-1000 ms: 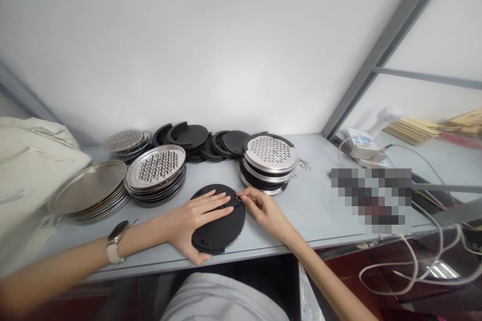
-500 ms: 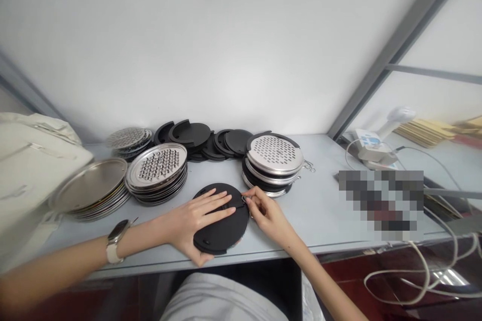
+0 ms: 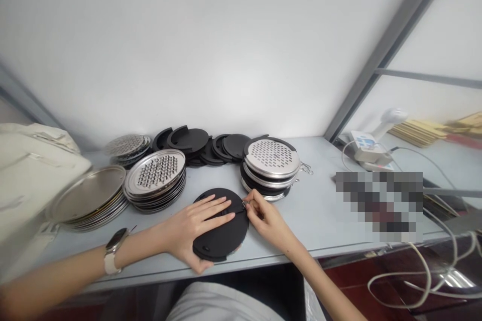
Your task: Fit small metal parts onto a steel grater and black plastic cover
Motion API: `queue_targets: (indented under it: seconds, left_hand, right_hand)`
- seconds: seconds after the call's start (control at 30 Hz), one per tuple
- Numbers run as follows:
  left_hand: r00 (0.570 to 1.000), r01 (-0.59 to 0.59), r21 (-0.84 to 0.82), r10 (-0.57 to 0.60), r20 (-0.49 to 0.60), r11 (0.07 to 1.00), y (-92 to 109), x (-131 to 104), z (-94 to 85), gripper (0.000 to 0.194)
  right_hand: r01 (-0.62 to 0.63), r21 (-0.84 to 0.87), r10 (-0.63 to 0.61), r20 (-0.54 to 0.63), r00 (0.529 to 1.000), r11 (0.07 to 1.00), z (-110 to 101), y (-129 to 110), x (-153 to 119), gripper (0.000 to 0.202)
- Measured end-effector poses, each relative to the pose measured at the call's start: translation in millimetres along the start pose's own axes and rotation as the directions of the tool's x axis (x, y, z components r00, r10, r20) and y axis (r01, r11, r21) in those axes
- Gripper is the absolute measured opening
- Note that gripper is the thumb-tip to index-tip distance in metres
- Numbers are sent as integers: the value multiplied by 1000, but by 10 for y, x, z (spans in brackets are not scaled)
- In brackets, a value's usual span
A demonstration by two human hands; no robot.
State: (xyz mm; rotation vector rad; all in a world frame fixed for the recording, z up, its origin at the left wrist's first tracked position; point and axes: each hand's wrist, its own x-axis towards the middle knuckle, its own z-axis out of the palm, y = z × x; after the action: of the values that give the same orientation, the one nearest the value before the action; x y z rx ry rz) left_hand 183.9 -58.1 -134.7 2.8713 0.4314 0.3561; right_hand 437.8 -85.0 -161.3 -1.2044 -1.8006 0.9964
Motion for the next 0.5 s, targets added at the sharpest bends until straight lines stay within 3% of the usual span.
queue_targets:
  seconds: [0.27, 0.5]
  left_hand:
    - [1000, -15, 14, 15, 14, 1000, -3, 8, 0, 100]
    - [1000, -21, -2, 21, 17, 1000, -5, 5, 5, 99]
  right_hand:
    - [13, -54, -15, -23, 1000, 998, -3, -76, 7, 6]
    - [13, -39, -15, -35, 999, 999, -6, -71, -2, 10]
